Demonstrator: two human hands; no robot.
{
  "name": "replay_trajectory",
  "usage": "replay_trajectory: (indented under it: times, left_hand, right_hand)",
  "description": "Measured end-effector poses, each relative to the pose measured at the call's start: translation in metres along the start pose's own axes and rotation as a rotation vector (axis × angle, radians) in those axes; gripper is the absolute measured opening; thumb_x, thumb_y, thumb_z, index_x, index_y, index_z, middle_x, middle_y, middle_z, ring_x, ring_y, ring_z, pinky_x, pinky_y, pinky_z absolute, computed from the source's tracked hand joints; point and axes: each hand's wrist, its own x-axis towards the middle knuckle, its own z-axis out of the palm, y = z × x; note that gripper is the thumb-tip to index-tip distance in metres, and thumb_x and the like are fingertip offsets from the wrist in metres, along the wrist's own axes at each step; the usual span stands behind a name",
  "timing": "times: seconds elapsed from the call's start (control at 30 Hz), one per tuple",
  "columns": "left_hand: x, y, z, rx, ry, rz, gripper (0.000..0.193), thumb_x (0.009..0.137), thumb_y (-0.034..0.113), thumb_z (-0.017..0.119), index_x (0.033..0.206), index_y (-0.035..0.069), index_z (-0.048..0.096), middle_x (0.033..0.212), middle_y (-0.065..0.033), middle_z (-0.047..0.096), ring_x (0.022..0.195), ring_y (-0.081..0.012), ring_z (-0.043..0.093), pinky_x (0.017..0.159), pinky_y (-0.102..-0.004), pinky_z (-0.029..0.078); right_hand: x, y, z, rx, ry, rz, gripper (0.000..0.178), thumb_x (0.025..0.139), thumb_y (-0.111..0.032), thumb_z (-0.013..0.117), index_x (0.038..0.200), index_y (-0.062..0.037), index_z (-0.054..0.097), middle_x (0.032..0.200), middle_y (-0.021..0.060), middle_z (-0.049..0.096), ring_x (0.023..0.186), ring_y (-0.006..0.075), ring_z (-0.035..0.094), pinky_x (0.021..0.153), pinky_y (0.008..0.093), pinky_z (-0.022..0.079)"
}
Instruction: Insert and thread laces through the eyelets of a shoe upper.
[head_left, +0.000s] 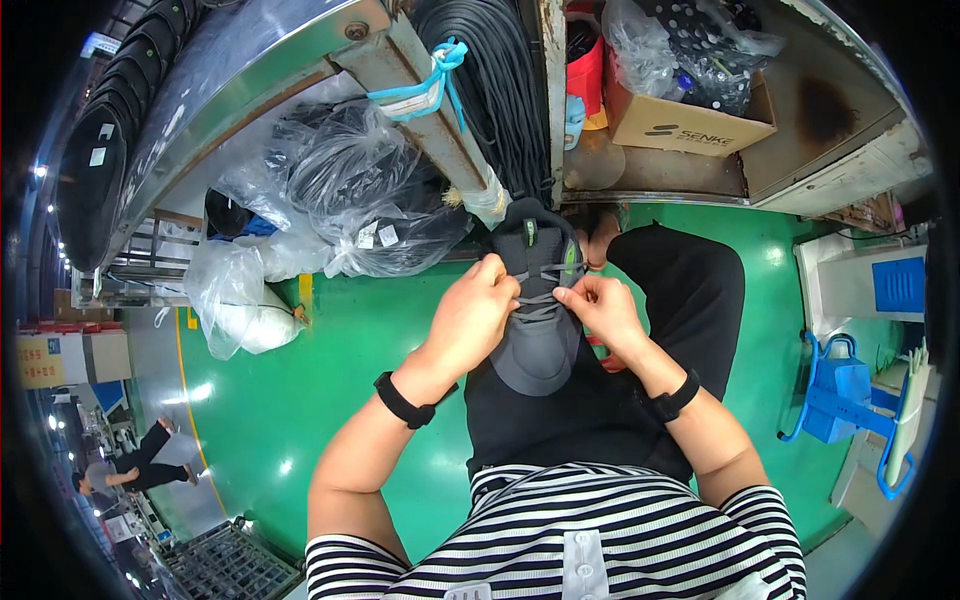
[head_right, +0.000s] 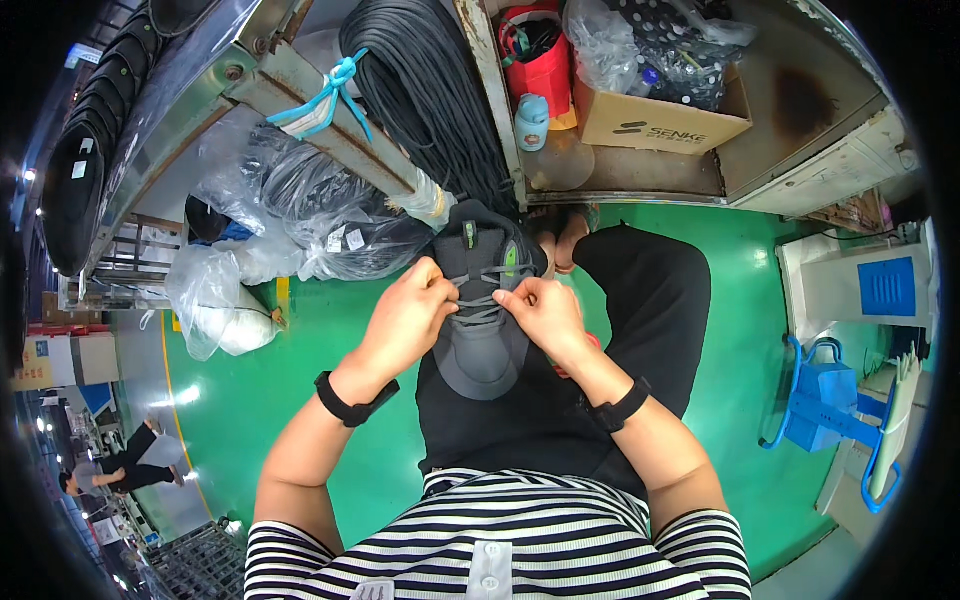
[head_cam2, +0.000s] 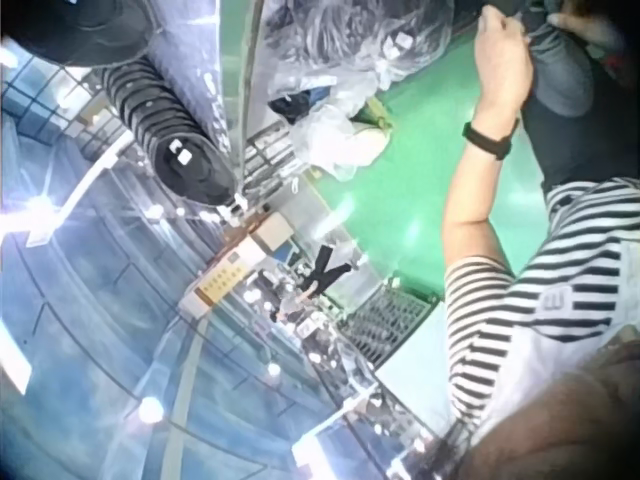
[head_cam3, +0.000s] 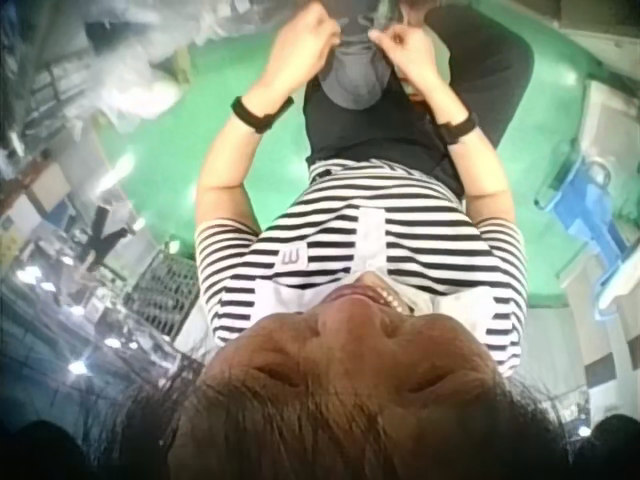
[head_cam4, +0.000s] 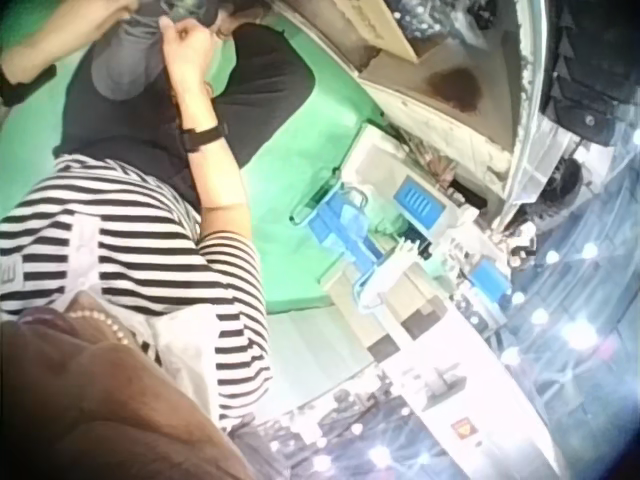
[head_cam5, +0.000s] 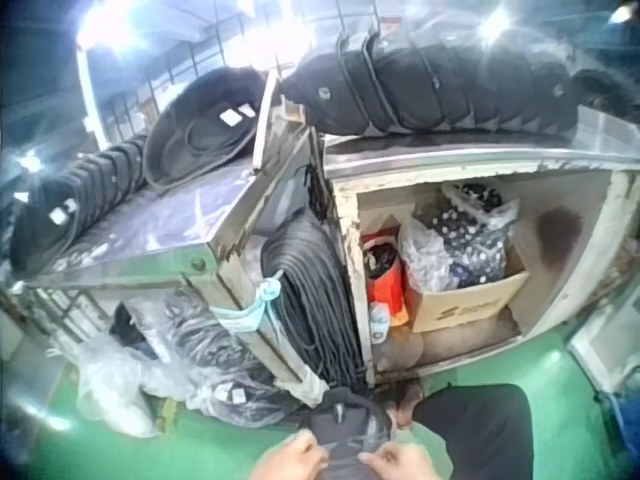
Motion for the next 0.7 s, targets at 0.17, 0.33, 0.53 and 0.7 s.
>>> replay_trajectory:
  times: [0.17,0.33,0.53,0.7]
  left_hand:
    - [0.025,-0.01,0.01,-0.371,-0.206,-0.146,0.013,0.071,0.002,0.073,0.079,0.002,0.063,0.082,-0.009,0.052,0.075,-0.0284,0.056,0.066,-0.0382,0.045]
    - [0.025,-0.012,0.016,-0.248,-0.228,-0.006,0.011,0.072,0.004,0.073,0.08,0.003,0.064,0.082,-0.0082,0.052,0.073,-0.026,0.056,0.065,-0.0382,0.044]
    - [0.011,-0.028,-0.017,-0.438,-0.325,-0.058,0.009,0.075,0.004,0.073,0.081,0.004,0.066,0.081,-0.0064,0.051,0.071,-0.0199,0.054,0.063,-0.032,0.044]
    - [-0.022,-0.024,-0.02,-0.51,-0.258,-0.295,0.009,0.076,0.002,0.073,0.082,0.004,0.068,0.081,-0.0064,0.051,0.072,-0.0182,0.054,0.062,-0.0291,0.044]
  right_hand:
    - [-0.006,0.009,0.002,0.344,-0.095,0.152,0.027,0.087,-0.025,0.072,0.078,-0.0007,0.065,0.061,0.0021,0.059,0.05,0.0089,0.05,0.048,0.0265,0.037]
    - [-0.03,0.034,0.009,1.342,-0.366,0.256,0.018,0.091,-0.016,0.067,0.085,-0.0017,0.06,0.074,0.0,0.056,0.057,0.0039,0.045,0.052,0.0204,0.034]
    - [0.003,0.026,0.006,0.335,0.031,-0.322,0.014,0.084,-0.007,0.071,0.089,-0.0021,0.059,0.079,-0.0006,0.055,0.064,0.0053,0.048,0.058,0.0214,0.041]
    - [-0.005,0.043,-0.011,0.788,-0.251,0.019,0.016,0.087,-0.002,0.066,0.101,0.0014,0.06,0.096,0.0051,0.062,0.085,0.0127,0.065,0.072,0.0245,0.051]
